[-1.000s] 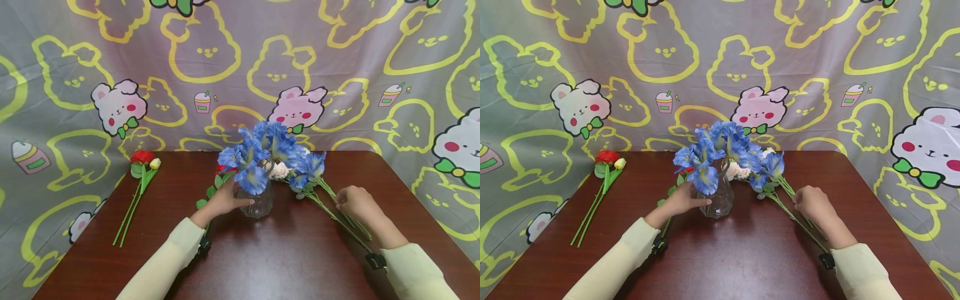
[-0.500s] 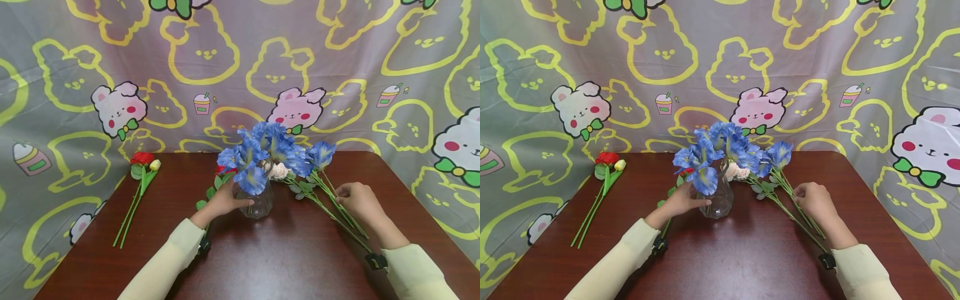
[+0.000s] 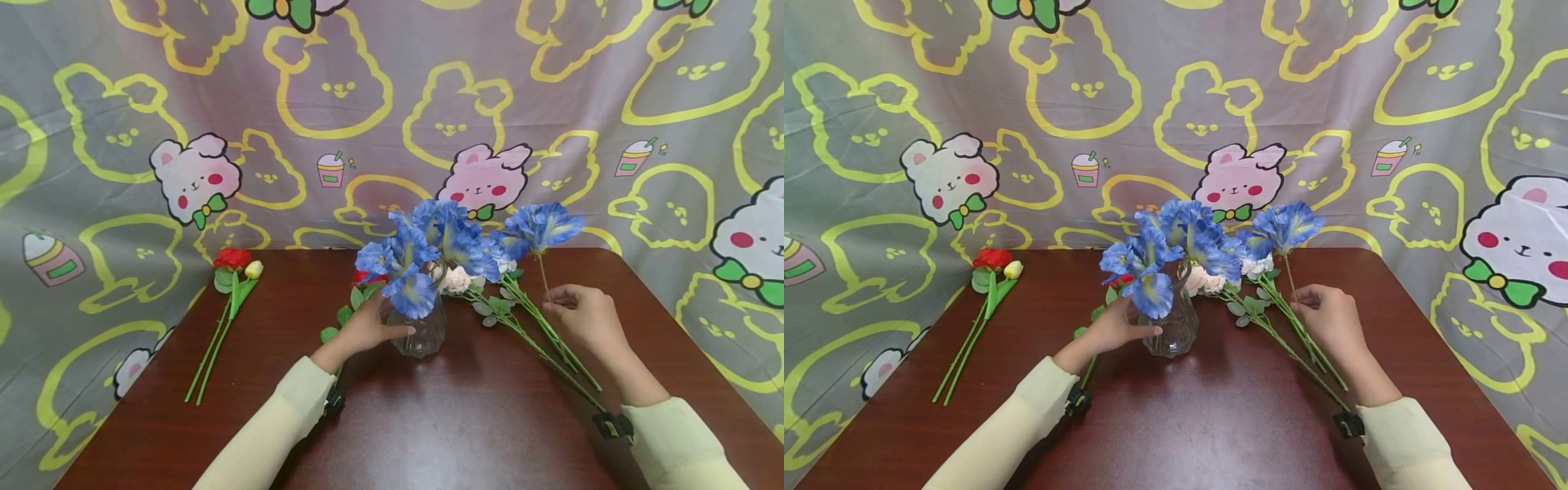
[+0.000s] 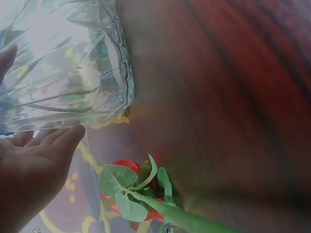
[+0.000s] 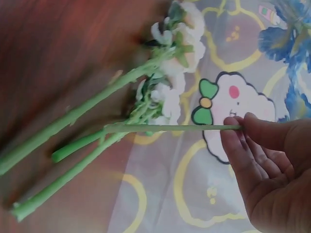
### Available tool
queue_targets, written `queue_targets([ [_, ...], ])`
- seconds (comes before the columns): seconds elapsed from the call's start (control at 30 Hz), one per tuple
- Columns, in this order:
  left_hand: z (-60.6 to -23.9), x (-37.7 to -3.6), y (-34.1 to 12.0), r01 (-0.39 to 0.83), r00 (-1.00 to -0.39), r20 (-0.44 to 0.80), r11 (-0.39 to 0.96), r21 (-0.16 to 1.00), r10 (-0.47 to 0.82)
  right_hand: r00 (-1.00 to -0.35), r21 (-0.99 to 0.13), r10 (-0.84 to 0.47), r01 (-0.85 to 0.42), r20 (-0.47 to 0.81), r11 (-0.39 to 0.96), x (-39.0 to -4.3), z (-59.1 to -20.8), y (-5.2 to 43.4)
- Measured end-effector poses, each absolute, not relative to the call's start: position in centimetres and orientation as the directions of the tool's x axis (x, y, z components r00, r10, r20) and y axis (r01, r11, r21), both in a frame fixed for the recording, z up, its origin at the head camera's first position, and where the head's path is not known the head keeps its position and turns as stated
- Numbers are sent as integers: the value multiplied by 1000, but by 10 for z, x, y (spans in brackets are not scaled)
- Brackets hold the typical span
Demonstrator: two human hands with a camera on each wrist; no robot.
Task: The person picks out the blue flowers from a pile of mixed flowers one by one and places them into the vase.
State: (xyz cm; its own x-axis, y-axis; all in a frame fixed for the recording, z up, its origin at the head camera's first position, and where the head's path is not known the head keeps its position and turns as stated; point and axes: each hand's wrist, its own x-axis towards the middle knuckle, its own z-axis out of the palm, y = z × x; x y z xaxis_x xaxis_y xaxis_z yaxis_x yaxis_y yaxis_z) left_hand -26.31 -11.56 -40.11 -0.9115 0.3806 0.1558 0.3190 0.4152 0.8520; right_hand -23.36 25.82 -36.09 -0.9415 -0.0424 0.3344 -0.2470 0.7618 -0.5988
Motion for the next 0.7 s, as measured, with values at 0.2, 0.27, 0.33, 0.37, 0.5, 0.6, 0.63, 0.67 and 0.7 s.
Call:
queue_targets([
  [0.2,-400,-262,-115,310,-913,142,423,851,382,-910,-628,6,-282,416,726,-231,-347,250],
  [0.27,-400,-262,-115,310,-914,142,428,849,381,-903,-645,24,-287,429,709,-230,-342,247],
  [0.33,-399,-263,-115,317,-912,149,423,849,383,-901,-658,41,-285,432,697,-228,-336,245],
  [0.37,-399,-262,-115,318,-911,153,419,850,382,-900,-663,48,-284,434,692,-227,-333,244],
  [0.5,-400,-264,-114,342,-902,180,393,853,393,-892,-669,60,-289,447,685,-223,-323,240],
  [0.6,-401,-265,-113,373,-886,210,369,851,413,-883,-673,55,-314,466,670,-220,-317,236],
  [0.63,-401,-265,-113,384,-881,219,364,848,419,-879,-672,52,-322,473,667,-219,-315,234],
  [0.67,-401,-265,-113,391,-878,226,359,848,423,-876,-673,50,-329,479,663,-217,-313,233],
  [0.7,-400,-265,-112,395,-876,229,359,846,425,-874,-674,48,-336,483,658,-216,-311,231],
])
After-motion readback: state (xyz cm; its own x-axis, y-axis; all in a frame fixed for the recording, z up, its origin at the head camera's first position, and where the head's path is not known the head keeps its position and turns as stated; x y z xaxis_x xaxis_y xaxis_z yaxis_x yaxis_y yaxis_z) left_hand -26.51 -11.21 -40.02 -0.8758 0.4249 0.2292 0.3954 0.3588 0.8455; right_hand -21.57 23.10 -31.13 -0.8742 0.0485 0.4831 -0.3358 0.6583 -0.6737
